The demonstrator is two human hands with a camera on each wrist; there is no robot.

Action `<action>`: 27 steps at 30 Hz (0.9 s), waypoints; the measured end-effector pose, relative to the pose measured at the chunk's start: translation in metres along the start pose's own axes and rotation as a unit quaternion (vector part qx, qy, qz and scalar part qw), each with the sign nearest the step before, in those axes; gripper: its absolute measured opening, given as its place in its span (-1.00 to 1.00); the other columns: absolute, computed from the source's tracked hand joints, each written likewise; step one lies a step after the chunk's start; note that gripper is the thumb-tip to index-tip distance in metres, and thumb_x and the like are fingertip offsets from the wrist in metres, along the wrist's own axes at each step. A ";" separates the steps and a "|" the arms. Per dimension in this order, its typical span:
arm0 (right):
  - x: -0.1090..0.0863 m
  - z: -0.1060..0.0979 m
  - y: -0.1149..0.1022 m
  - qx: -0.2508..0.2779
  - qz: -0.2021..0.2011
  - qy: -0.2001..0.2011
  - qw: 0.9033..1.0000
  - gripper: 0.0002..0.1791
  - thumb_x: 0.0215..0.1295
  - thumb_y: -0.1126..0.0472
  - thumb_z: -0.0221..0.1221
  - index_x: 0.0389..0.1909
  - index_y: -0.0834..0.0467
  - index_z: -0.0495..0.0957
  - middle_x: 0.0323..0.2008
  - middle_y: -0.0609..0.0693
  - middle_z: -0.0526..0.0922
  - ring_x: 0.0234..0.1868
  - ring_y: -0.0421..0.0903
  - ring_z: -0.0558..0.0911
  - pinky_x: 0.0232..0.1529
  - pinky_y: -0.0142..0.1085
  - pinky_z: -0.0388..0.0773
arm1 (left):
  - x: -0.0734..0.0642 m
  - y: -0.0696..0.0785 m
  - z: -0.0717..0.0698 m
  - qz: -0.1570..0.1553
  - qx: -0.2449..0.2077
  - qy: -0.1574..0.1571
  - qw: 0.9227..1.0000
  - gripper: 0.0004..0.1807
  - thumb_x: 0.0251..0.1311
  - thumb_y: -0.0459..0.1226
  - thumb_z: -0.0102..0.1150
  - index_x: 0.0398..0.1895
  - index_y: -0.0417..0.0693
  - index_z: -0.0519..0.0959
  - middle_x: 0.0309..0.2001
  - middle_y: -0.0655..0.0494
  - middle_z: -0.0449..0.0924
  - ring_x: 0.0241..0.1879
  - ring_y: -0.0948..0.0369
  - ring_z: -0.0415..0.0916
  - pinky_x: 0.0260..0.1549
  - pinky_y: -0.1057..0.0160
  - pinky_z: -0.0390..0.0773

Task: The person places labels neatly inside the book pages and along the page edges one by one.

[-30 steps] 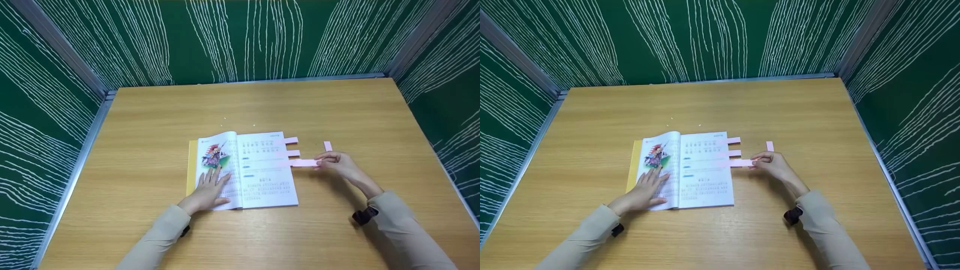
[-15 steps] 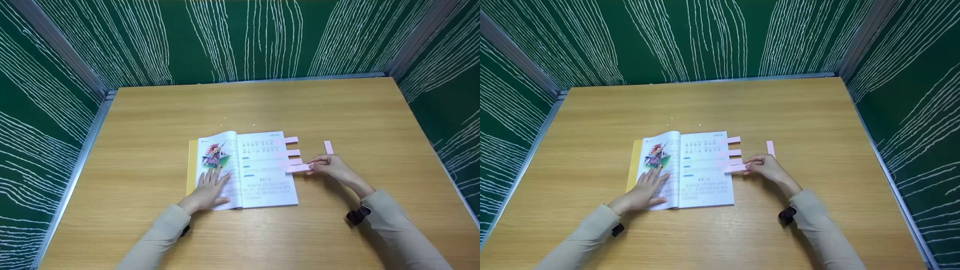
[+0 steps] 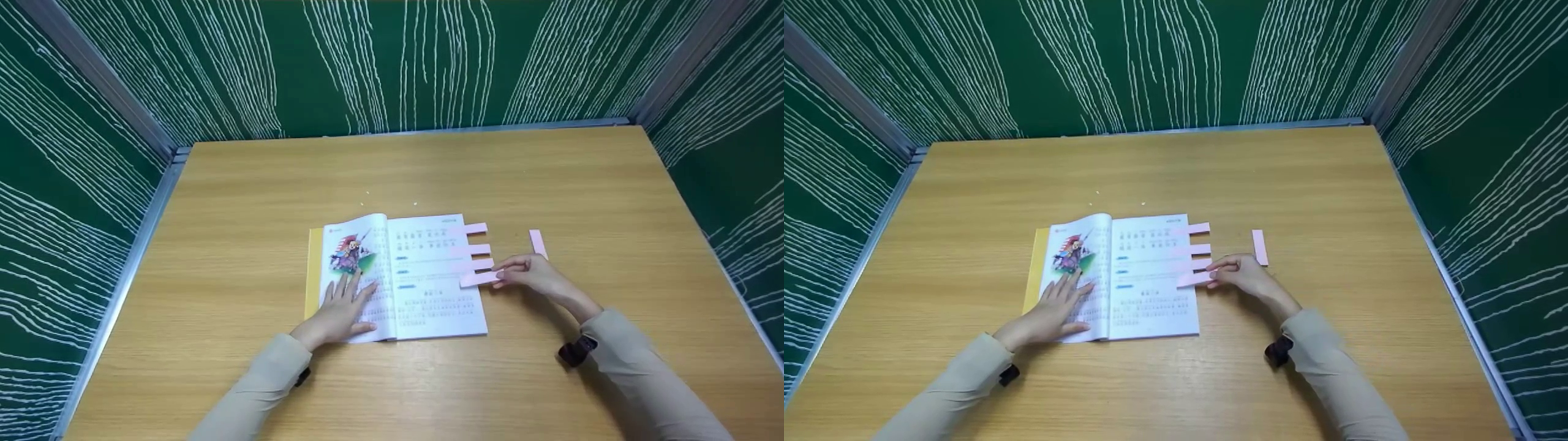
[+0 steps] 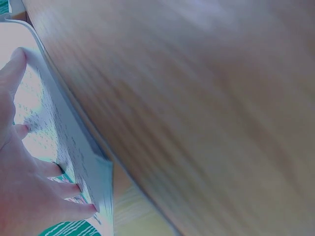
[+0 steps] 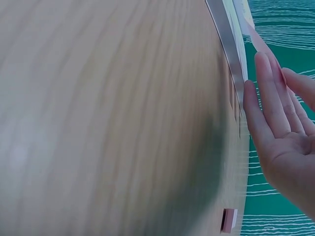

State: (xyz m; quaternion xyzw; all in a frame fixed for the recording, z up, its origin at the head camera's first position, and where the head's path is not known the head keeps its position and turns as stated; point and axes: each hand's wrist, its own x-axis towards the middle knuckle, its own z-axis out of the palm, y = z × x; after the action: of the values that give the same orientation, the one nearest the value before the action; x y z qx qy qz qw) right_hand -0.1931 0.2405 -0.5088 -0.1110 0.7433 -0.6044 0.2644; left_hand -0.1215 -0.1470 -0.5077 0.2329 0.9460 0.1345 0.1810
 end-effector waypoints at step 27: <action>0.007 0.004 0.006 -0.033 0.006 -0.023 0.999 -0.64 0.19 0.32 0.06 -0.09 0.53 0.40 -0.32 0.20 0.64 -0.31 -0.09 0.65 -0.18 -0.47 0.47 | -0.001 0.000 -0.001 0.006 -0.004 0.010 1.000 -0.15 0.06 0.15 -0.04 0.35 -0.03 -0.03 0.34 -0.29 -0.37 0.28 -0.26 -0.35 0.17 -0.24 -0.27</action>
State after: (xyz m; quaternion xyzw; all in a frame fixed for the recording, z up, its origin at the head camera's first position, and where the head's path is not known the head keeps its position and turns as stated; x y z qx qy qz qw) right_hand -0.1957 0.2349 -0.5165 -0.1290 0.7570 -0.5753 0.2815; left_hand -0.1213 -0.1479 -0.5071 0.2365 0.9459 0.1418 0.1712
